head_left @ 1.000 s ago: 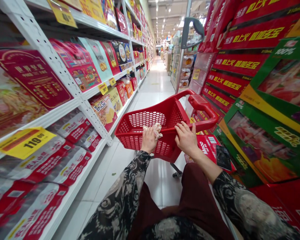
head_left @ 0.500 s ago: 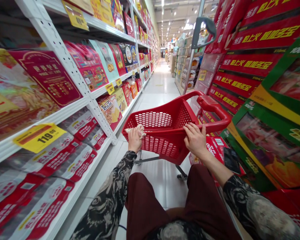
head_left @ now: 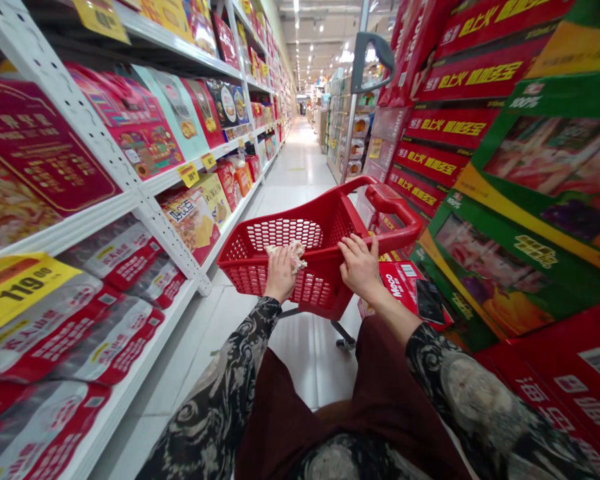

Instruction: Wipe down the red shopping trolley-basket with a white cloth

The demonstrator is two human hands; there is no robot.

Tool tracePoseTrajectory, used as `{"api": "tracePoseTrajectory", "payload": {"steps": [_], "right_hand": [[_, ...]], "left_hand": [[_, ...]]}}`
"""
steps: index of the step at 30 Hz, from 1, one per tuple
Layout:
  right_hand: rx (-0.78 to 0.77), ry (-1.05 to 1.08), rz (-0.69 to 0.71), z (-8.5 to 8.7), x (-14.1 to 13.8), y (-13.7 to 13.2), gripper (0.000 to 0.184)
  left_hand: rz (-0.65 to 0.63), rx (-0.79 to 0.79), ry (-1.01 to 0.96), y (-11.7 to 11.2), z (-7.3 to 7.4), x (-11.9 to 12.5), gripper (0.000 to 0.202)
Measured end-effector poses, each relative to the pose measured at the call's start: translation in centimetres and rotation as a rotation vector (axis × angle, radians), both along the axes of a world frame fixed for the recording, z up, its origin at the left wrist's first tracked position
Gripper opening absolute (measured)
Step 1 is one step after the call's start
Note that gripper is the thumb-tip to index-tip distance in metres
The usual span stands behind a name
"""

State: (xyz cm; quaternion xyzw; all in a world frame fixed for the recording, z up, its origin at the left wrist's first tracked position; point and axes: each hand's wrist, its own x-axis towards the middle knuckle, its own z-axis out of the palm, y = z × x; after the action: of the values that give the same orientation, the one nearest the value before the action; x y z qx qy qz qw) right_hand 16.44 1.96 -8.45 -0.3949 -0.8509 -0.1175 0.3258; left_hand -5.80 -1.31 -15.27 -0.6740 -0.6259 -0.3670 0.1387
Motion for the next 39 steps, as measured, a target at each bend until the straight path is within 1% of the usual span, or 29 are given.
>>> {"api": "tracePoseTrajectory", "payload": {"steps": [2,4,5,7,10,12,14,19,21,22,24,28,30,31,33,37,39], "right_hand": [[0.000,0.006,0.004,-0.2,0.0,0.1,0.046],[0.003,0.003,0.021,-0.3,0.2,0.2,0.048],[0.006,0.001,0.033,-0.4,0.4,0.2,0.048],[0.020,0.013,0.037,-0.3,0.8,0.2,0.050],[0.038,0.096,-0.044,-0.1,1.5,0.3,0.050],[0.032,0.139,-0.090,0.0,1.8,0.4,0.051],[0.018,0.144,-0.095,0.0,2.0,0.4,0.051],[0.002,0.123,-0.081,0.1,2.2,0.5,0.051],[-0.008,0.116,-0.082,0.2,2.2,0.4,0.051],[-0.013,0.116,-0.086,0.3,2.3,0.4,0.051],[-0.021,0.119,-0.091,0.5,2.4,0.3,0.051],[-0.009,0.145,-0.080,0.4,2.7,0.2,0.052],[0.006,0.167,-0.072,0.2,2.7,0.2,0.052],[0.013,0.176,-0.068,0.1,2.7,0.3,0.052],[0.026,0.192,-0.061,-0.1,2.6,0.3,0.052],[0.045,0.202,-0.041,-0.3,2.7,0.5,0.052],[0.052,0.206,-0.040,-0.3,3.0,0.6,0.051]], "left_hand": [[-0.076,0.018,-0.011,0.9,0.7,2.9,0.047],[-0.113,0.040,-0.037,1.4,1.0,4.4,0.046],[-0.111,0.052,-0.051,1.5,1.0,4.5,0.046],[-0.066,0.077,-0.081,1.4,0.6,3.6,0.045],[0.023,0.099,-0.094,0.9,0.0,1.7,0.044],[0.034,0.093,-0.078,0.8,0.2,1.7,0.045],[-0.002,0.079,-0.060,0.9,0.8,3.2,0.046],[-0.142,0.084,-0.023,2.2,3.1,9.6,0.047],[-0.177,0.091,-0.007,2.5,3.7,10.8,0.047],[-0.184,0.086,0.001,2.6,3.8,10.8,0.047],[-0.154,0.060,0.011,2.5,3.7,9.8,0.046],[0.033,0.000,-0.026,1.6,2.5,6.0,0.045],[0.080,-0.012,-0.039,1.2,2.1,5.0,0.045],[0.079,-0.011,-0.039,1.1,2.1,5.0,0.045],[0.040,0.002,-0.031,1.1,2.4,6.0,0.045],[-0.089,0.038,-0.016,1.9,3.6,10.2,0.047],[-0.149,0.048,-0.014,2.3,4.1,11.9,0.048]]}}
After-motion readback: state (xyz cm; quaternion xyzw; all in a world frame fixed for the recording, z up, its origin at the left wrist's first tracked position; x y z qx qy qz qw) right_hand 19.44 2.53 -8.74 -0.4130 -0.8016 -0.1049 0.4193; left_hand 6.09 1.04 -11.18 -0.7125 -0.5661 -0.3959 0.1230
